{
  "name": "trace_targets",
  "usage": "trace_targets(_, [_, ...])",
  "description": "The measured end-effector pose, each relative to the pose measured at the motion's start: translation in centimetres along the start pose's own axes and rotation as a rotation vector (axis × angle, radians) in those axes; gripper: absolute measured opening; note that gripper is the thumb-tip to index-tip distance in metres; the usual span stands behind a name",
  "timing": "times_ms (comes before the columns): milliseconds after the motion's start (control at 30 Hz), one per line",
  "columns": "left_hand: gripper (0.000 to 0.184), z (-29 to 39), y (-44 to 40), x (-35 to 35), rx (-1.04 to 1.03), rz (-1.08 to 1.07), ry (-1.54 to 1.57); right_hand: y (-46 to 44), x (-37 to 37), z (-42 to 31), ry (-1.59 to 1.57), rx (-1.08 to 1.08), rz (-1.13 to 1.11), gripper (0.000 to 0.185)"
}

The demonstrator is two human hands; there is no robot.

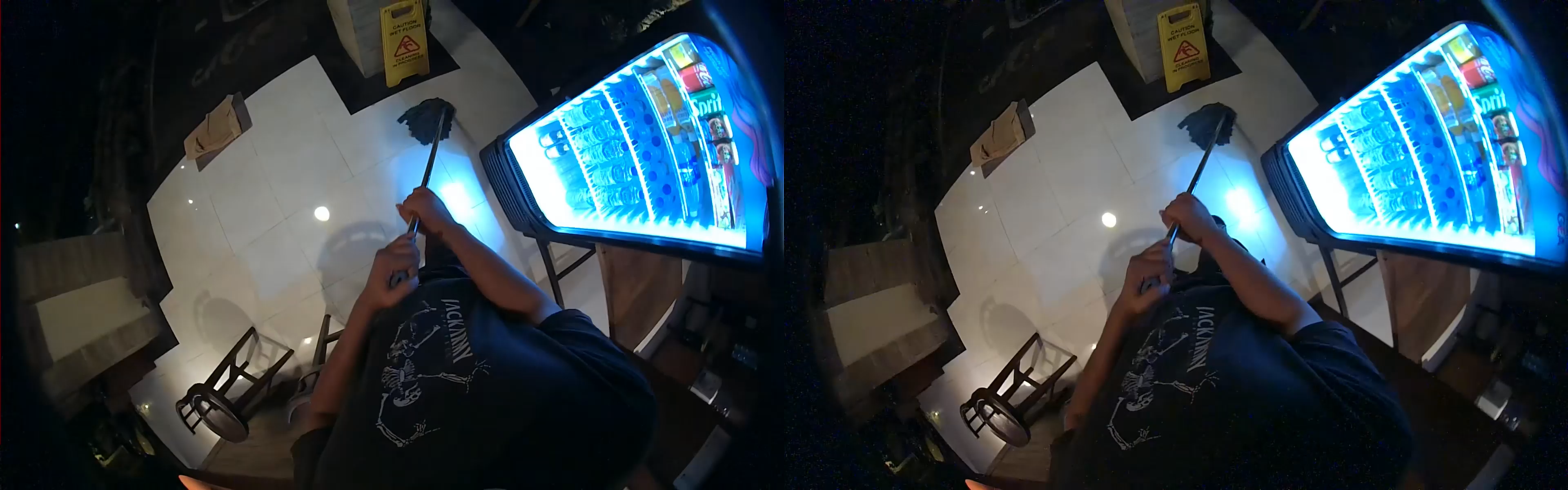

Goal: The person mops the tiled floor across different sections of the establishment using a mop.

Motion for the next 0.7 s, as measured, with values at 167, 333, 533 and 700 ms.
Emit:
trace_targets(167, [0.024,-4.9,-9.2,1.0,-0.071,0.058,-0.039,-1.8,3.8,9.9,0.085,0.077,0.116,0.031])
trace_targets(333, [0.025,-4.5,-12.4,2.9,-0.002,0.118,-0.073,-4.3,7.1,12.7,0.266,-0.004,-0.155,0.017])
trace_targets(533, [0.034,4.6,-9.0,4.5,-0.007,0.288,0.045,-5.3,8.9,3.3,-0.036,0.114,-0.090,0.013])
trace_targets(700, [0.032,-0.8,-10.1,1.8,-0.010,0.356,0.081,-3.4,7.3,8.5,0.046,0.048,-0.234,0.010])
Point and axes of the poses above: each hand's wrist, its own y-axis away from the middle knuckle, its own x-axis out of the back of the hand, z = x × y, the point moved 1 cm from there along -y, towards the middle knuckle, and after that the axes turned 13 degrees about -z, right-handed, at the moved point
